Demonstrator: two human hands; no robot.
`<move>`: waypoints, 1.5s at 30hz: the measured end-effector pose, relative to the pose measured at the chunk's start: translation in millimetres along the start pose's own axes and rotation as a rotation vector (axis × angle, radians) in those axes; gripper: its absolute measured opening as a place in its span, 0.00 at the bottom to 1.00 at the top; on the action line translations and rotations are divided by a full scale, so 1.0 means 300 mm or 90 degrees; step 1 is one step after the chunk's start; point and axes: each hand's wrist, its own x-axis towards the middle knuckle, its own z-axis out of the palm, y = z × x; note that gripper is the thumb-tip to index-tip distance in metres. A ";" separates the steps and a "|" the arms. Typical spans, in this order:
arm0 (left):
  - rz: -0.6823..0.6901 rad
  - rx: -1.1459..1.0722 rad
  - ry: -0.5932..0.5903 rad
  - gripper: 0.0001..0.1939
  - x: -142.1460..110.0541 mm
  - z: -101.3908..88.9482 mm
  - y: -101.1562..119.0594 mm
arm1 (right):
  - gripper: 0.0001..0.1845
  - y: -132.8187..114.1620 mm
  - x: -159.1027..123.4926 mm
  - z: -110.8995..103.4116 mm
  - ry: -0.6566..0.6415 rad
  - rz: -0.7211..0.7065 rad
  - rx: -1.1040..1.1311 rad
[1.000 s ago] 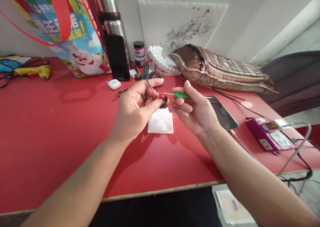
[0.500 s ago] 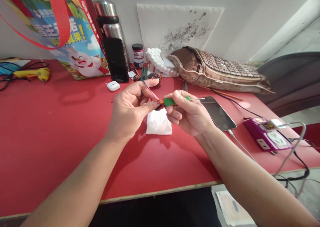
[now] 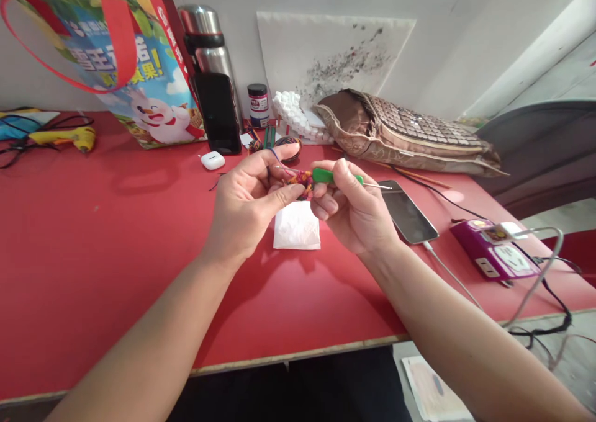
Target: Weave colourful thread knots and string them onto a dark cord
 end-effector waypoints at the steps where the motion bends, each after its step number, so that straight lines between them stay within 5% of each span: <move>1: 0.000 0.003 -0.001 0.20 0.000 0.001 0.000 | 0.22 -0.001 0.001 -0.001 0.001 0.003 -0.012; 12: -0.013 0.009 0.001 0.20 0.011 -0.009 0.001 | 0.15 -0.018 -0.028 -0.022 -0.044 -0.018 -0.059; 23: -0.058 -0.031 0.088 0.25 -0.020 0.033 -0.017 | 0.11 0.010 -0.061 0.012 0.051 -0.267 -0.352; 28: -0.144 -0.159 0.035 0.23 -0.005 0.024 -0.007 | 0.13 0.032 -0.078 0.002 0.018 -0.405 -0.469; 34: -0.189 -0.175 -0.055 0.24 0.025 -0.035 -0.006 | 0.13 0.032 -0.077 0.015 -0.007 -0.299 -0.322; 45: -0.182 -0.231 -0.041 0.27 0.018 -0.027 0.032 | 0.13 0.047 -0.054 -0.008 -0.038 -0.222 -0.153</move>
